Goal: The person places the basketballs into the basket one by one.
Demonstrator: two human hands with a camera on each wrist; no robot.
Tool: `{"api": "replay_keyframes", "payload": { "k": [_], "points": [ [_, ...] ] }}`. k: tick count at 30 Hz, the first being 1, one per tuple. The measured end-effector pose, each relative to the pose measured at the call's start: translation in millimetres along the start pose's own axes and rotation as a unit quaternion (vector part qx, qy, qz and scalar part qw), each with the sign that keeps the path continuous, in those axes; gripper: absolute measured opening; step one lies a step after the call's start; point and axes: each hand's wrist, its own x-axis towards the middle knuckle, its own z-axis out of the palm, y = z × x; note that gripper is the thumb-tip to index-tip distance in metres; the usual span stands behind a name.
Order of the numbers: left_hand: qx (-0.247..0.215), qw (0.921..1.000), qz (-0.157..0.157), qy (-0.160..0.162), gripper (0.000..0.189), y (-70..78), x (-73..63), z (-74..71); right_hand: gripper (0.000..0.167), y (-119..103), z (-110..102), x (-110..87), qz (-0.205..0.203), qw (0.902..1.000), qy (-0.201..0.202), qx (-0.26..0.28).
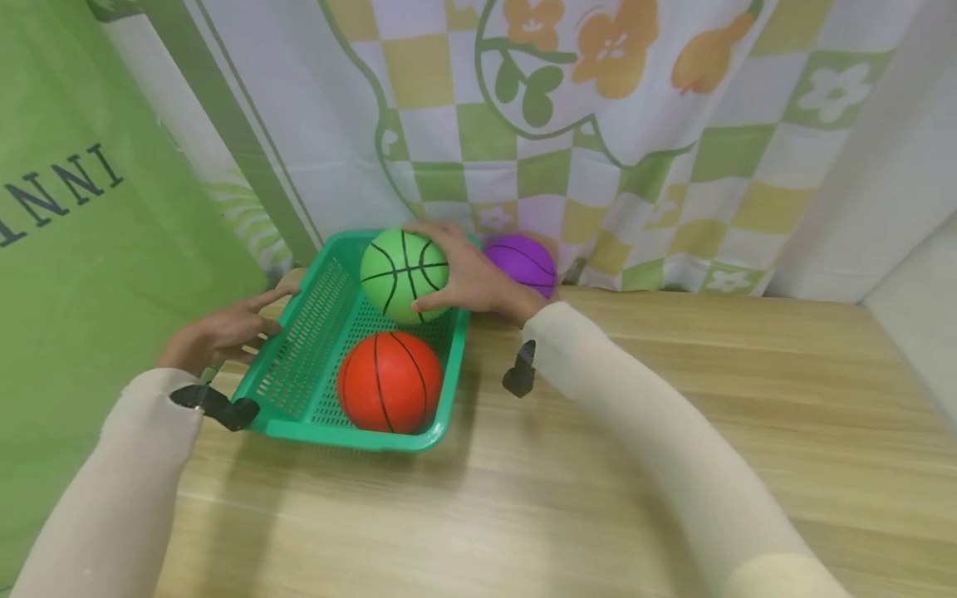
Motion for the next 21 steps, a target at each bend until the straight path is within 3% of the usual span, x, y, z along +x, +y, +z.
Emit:
{"api": "replay_keyframes", "payload": {
  "k": [9, 21],
  "points": [
    [0.0, 1.0, 0.003, -0.004, 0.077, 3.4, 2.9, 0.9, 0.103, 4.7, 0.2, 4.1, 0.007, 0.9984, -0.021, -0.051],
    [0.006, 1.0, -0.003, -0.001, 0.079, -0.9, 2.4, -1.0, 0.098, -2.1, 9.3, 8.3, 0.021, 0.9917, -0.082, -0.097]
  ]
}}
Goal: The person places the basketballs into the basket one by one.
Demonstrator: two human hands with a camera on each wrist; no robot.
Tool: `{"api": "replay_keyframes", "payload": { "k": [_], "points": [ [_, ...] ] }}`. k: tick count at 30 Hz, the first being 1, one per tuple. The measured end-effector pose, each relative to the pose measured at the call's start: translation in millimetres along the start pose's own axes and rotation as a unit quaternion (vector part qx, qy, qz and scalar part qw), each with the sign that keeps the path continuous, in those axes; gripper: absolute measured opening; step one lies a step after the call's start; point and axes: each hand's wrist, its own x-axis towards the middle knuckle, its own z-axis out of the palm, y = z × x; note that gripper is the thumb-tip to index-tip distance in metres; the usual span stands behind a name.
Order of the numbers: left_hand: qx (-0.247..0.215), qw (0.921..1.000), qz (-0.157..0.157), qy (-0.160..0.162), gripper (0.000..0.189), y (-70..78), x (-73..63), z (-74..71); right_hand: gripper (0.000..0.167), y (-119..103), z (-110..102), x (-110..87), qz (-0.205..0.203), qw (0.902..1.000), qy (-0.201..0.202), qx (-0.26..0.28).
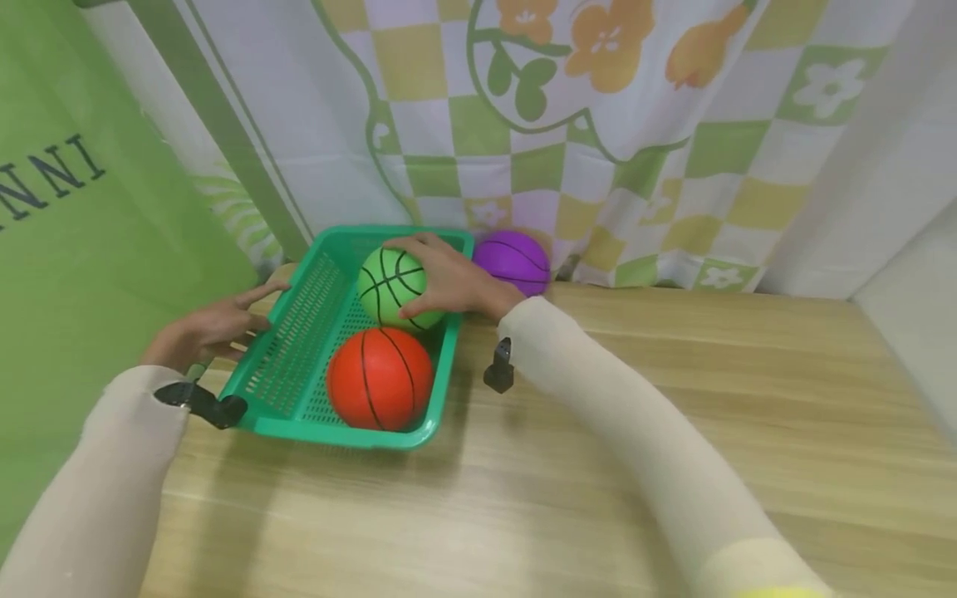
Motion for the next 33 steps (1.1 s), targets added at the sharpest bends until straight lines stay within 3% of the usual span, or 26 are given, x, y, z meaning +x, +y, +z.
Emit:
{"api": "replay_keyframes", "payload": {
  "k": [11, 18, 27, 33],
  "points": [
    [-0.003, 1.0, 0.002, 0.004, 0.077, 3.0, -1.1, 1.6, 0.099, -7.4, 3.8, 8.0, 0.045, 0.9961, -0.022, -0.073],
    [0.009, 0.9999, 0.008, 0.0, 0.078, 0.3, -1.4, -0.5, 0.097, -6.3, 8.6, 8.5, 0.049, 0.9954, -0.011, -0.082],
    [0.015, 0.9999, 0.005, 0.004, 0.076, 0.3, -0.1, 0.5, 0.077, -7.1, 10.1, 5.2, 0.07, 0.9929, -0.047, -0.083],
    [0.006, 1.0, 0.005, 0.004, 0.077, -0.5, -1.2, 0.5, 0.073, -9.7, 12.5, 7.2, 0.079, 0.9915, -0.041, -0.094]
  ]
}}
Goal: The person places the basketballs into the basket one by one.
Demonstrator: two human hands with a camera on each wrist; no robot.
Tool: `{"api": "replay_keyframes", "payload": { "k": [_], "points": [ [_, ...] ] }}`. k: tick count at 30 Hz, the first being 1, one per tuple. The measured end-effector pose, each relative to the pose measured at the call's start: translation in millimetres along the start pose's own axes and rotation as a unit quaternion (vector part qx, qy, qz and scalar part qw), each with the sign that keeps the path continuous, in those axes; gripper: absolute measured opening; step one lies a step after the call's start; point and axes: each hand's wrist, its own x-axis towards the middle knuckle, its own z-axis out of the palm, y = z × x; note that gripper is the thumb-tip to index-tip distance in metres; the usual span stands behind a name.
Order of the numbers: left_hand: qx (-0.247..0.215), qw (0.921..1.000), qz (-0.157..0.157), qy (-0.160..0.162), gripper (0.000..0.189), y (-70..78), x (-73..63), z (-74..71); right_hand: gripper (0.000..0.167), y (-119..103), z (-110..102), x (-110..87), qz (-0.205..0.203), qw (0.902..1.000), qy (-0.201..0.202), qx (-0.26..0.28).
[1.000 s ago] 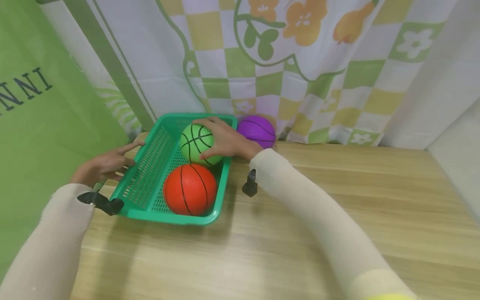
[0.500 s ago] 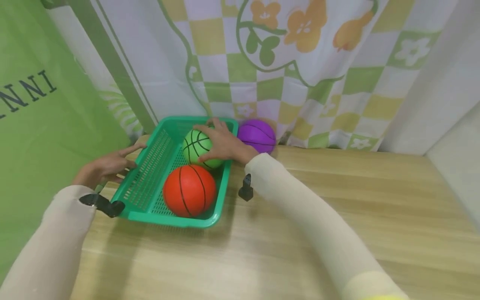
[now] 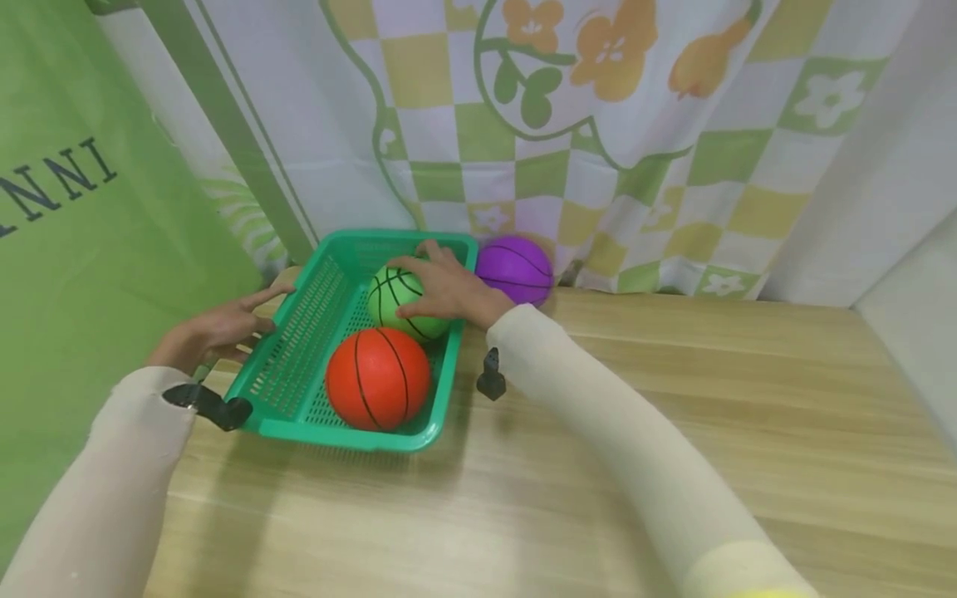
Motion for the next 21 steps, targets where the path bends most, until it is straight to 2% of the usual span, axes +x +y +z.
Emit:
{"api": "replay_keyframes", "payload": {
  "k": [6, 13, 21],
  "points": [
    [-0.007, 1.0, -0.001, -0.006, 0.079, -1.3, -1.5, -0.6, 0.074, 0.8, 1.8, 0.5, -0.01, 0.9998, 0.005, -0.018],
    [-0.017, 0.9998, -0.002, -0.011, 0.076, 1.5, 4.4, 2.6, 0.074, 8.5, 3.7, -4.3, -0.005, 0.9987, 0.007, -0.05],
    [-0.006, 0.9999, -0.008, 0.001, 0.074, 2.2, 0.3, 0.3, 0.074, 5.5, 2.8, -3.3, -0.012, 0.9993, 0.005, -0.035]
  ]
}}
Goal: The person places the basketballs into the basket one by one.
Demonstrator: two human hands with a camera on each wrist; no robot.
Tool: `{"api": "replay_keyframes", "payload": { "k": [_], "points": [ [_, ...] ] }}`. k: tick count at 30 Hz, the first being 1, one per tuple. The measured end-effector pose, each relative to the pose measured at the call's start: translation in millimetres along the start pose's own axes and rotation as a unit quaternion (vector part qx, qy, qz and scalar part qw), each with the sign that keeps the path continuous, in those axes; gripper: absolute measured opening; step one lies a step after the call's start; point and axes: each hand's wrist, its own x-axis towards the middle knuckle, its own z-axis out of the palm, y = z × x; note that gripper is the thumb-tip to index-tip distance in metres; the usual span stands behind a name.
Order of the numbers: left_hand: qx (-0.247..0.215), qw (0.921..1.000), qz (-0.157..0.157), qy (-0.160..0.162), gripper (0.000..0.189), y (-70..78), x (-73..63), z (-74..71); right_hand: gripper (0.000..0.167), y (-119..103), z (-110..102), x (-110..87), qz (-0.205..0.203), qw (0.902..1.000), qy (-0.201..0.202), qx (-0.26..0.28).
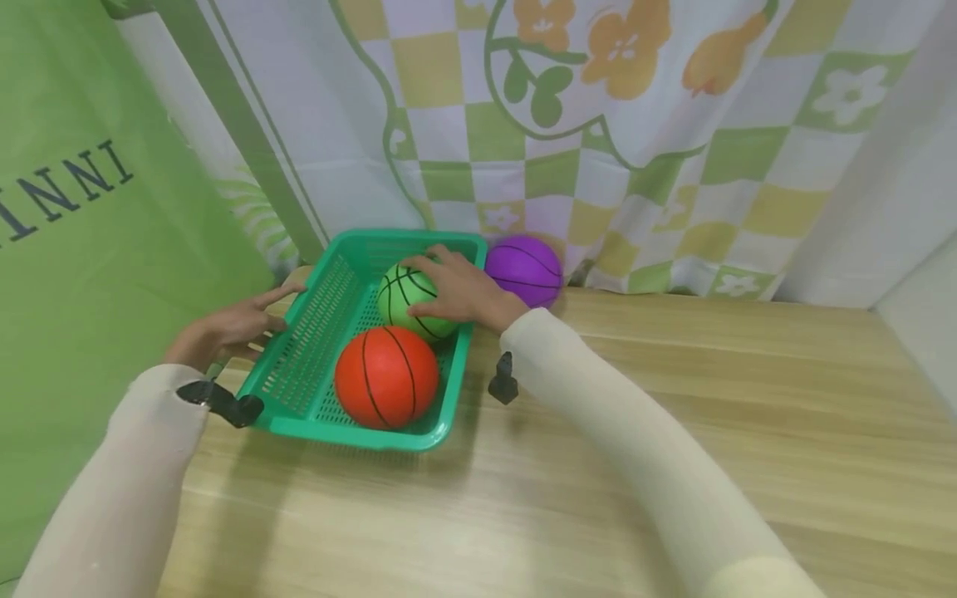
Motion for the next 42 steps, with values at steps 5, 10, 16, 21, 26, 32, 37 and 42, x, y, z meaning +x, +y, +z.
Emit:
{"api": "replay_keyframes", "payload": {
  "k": [5, 10, 16, 21, 26, 32, 37, 42],
  "points": [
    [-0.001, 1.0, 0.001, -0.003, 0.075, 0.3, 1.2, 2.3, 0.074, 5.0, -3.3, -4.9, -0.008, 0.9998, -0.014, 0.011],
    [-0.002, 1.0, 0.002, -0.007, 0.075, 0.8, 1.4, 3.8, 0.071, 6.9, -17.4, -10.1, -0.032, 0.9985, -0.044, 0.004],
    [-0.004, 1.0, 0.005, -0.006, 0.076, 2.5, 1.0, 4.4, 0.062, 11.4, -37.3, -17.1, -0.064, 0.9964, -0.056, -0.007],
    [-0.006, 0.9999, 0.002, -0.01, 0.076, 3.5, 2.0, 4.0, 0.059, 19.4, -47.1, -28.7, -0.055, 0.9965, -0.063, 0.004],
    [0.004, 0.9999, 0.004, -0.015, 0.077, 3.5, 2.6, 0.4, 0.055, 28.9, -56.9, -41.8, -0.058, 0.9971, -0.048, 0.013],
    [0.003, 0.9998, 0.008, -0.017, 0.077, 3.3, 2.1, -1.1, 0.05, 39.3, -60.4, -58.0, -0.064, 0.9969, -0.041, 0.023],
    [0.002, 0.9998, 0.01, -0.015, 0.077, 1.4, 0.0, -3.0, 0.046, 47.9, -59.1, -66.1, -0.089, 0.9957, -0.013, 0.023],
    [0.0, 0.9997, 0.012, -0.02, 0.079, -0.8, 0.0, -3.3, 0.044, 54.7, -61.0, -78.4, -0.1, 0.9949, 0.003, 0.015]
  ]
}}
